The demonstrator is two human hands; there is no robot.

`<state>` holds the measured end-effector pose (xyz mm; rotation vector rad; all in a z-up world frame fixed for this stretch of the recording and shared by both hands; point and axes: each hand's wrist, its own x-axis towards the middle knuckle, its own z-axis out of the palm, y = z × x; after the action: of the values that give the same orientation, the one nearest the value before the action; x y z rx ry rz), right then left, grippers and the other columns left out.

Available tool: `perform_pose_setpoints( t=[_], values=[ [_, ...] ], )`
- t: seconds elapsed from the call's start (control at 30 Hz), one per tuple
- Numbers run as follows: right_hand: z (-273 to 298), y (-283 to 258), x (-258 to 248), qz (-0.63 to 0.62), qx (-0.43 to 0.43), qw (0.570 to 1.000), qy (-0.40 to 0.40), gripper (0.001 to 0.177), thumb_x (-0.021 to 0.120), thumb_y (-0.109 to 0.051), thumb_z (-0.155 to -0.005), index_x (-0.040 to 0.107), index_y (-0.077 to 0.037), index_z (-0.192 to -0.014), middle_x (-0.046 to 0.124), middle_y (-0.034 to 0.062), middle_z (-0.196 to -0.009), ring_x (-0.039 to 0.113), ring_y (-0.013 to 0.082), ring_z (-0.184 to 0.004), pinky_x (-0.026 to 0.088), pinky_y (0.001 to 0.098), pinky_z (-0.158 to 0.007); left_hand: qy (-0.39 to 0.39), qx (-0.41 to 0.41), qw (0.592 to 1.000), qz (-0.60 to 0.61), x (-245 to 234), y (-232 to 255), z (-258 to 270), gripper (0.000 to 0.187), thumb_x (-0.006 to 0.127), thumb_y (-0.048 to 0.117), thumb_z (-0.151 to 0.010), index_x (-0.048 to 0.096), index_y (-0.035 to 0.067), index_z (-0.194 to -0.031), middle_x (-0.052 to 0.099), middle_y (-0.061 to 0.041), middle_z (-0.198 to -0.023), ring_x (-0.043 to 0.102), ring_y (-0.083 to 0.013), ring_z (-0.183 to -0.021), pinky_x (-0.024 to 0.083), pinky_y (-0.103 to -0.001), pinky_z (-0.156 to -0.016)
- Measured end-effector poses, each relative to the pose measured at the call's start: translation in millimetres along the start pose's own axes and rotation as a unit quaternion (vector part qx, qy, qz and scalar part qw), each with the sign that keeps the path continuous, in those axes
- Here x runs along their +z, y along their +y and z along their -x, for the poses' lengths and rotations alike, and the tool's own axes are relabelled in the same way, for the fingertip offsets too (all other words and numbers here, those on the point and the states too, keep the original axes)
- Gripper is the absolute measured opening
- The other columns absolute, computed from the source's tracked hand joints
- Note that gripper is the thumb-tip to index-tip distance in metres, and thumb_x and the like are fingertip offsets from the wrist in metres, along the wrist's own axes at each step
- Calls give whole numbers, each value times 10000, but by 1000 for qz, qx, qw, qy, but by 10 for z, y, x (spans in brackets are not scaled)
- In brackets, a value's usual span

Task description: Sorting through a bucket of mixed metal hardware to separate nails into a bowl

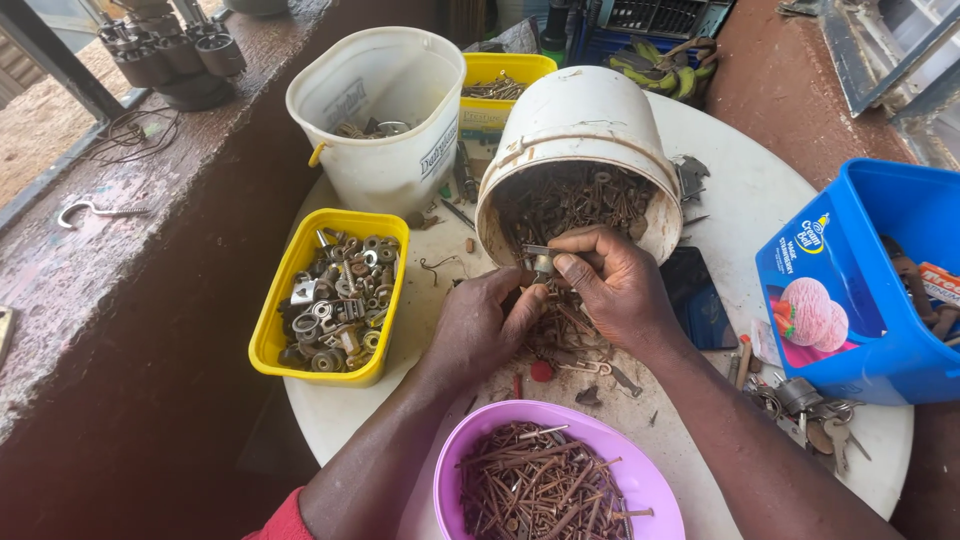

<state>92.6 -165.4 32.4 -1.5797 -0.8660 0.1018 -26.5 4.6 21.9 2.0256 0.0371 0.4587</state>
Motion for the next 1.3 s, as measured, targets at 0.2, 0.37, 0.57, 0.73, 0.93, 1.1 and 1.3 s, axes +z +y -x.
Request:
perform_pose_setpoints(
  t=[0.2,0.37,0.57,0.73,0.93,1.1,1.3],
  values=[
    [31,47,-58,25,28,999,-4,203,681,-112,-1069,710,20,-1219,772,223,-1036,770,284,-1006,686,457,-846,-9,3,1000,2,5,34,41,284,734,346,-1003,771,104,-1148,717,-175,-712,745,-365,-712,607,-476,-654],
    [24,99,-62,41,46,998,15,182,751,-98,-1021,744,11,-1166,774,196,-924,774,212,-836,676,398,-753,28,9,1000,1,46,-27,27,207,752,269,-968,761,104,-1091,681,-178,-698,721,-373,-677,575,-460,-605],
    [26,13,-56,35,74,997,-8,210,742,-136,-1024,758,18,-1167,749,180,-764,727,171,-624,663,342,-607,81,4,997,8,68,-70,-4,112,675,148,-950,776,143,-1000,700,-176,-758,714,-335,-698,564,-430,-620],
    [24,14,-91,-10,132,990,-44,218,702,-156,-1046,768,47,-1091,728,187,-701,698,186,-551,649,323,-549,76,30,996,30,72,-134,-3,111,651,133,-928,759,148,-949,679,-191,-776,723,-351,-734,560,-419,-641],
    [11,214,-229,-99,229,966,-63,275,695,-161,-1049,727,98,-1136,721,224,-809,757,270,-648,694,422,-627,64,143,985,-72,-14,24,33,117,612,201,-1040,715,186,-1092,691,-144,-903,726,-469,-876,600,-553,-691],
    [-5,111,-200,-89,232,968,-45,268,736,-148,-1012,723,85,-1144,758,240,-841,774,252,-679,709,418,-661,91,177,966,-165,5,-31,21,101,619,231,-1054,695,221,-1119,669,-77,-929,722,-400,-928,606,-552,-703],
    [33,-27,-109,-19,120,993,5,327,757,-76,-988,706,32,-1292,766,182,-923,746,181,-699,684,318,-606,102,72,983,-136,-12,150,101,281,679,346,-987,698,162,-1198,653,-131,-820,726,-414,-734,602,-582,-669]
  ],
)
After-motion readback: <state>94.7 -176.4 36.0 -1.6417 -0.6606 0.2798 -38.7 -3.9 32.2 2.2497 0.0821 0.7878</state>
